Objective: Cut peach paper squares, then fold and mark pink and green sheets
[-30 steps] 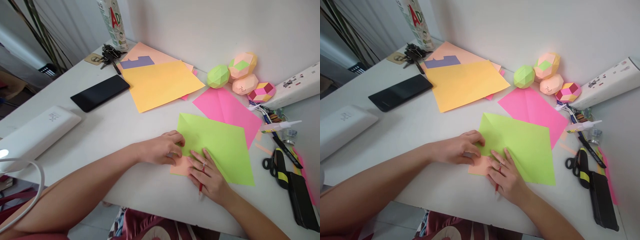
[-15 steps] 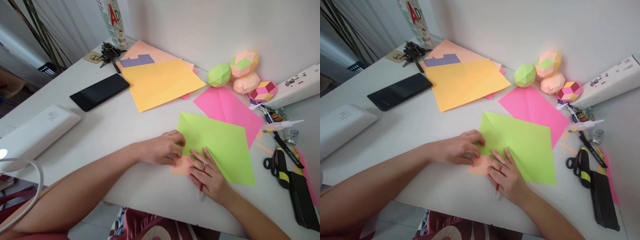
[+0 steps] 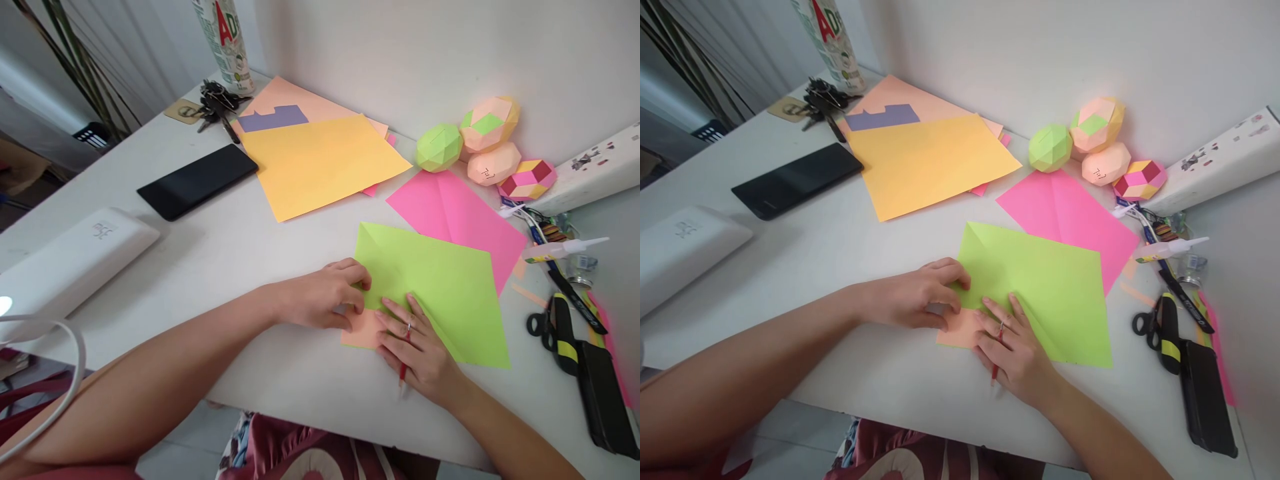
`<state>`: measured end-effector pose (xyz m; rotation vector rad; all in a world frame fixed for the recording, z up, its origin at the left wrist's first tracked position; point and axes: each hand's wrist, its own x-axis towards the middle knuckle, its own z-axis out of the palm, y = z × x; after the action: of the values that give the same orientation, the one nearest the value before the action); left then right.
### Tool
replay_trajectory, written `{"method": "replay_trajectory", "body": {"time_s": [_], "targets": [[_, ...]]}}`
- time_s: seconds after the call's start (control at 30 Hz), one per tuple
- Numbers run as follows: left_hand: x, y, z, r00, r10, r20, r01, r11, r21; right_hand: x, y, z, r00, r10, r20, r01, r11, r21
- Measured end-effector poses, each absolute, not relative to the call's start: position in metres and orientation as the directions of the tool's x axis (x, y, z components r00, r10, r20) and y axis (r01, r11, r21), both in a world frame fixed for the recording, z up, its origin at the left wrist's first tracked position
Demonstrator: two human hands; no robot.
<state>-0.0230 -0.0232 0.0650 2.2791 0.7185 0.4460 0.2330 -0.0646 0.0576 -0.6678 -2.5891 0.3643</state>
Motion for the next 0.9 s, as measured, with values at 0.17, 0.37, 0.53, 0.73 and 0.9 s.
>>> {"method": "replay_trajectory", "body": {"time_s": [0.17, 0.37, 0.53, 0.73, 0.9], "targets": [[-0.0226, -0.0237, 0.0648, 0.792, 0.600, 0.111, 0.364, -0.611, 0.703, 0.2332, -0.0647, 0.0575, -0.790, 0.507, 0.343, 0.391, 0.849, -0.354], [-0.0224, -0.0236, 0.0649, 0.790, 0.603, 0.109, 0.373, -0.615, 0.695, 0.2322, -0.0645, 0.0577, -0.781, 0.514, 0.355, 0.389, 0.845, -0.366], [-0.0225, -0.0238, 0.0650, 0.791, 0.604, 0.102, 0.379, -0.614, 0.692, 0.2335, -0.0650, 0.0565, -0.782, 0.515, 0.351, 0.390, 0.844, -0.368], [-0.0228, -0.0237, 0.0645, 0.795, 0.599, 0.093, 0.370, -0.600, 0.709, 0.2336, -0.0645, 0.0556, -0.789, 0.504, 0.350, 0.384, 0.851, -0.359], [-0.0233, -0.0232, 0.0643, 0.796, 0.597, 0.100, 0.365, -0.604, 0.709, 0.2334, -0.0649, 0.0553, -0.792, 0.496, 0.356, 0.376, 0.856, -0.355]]}}
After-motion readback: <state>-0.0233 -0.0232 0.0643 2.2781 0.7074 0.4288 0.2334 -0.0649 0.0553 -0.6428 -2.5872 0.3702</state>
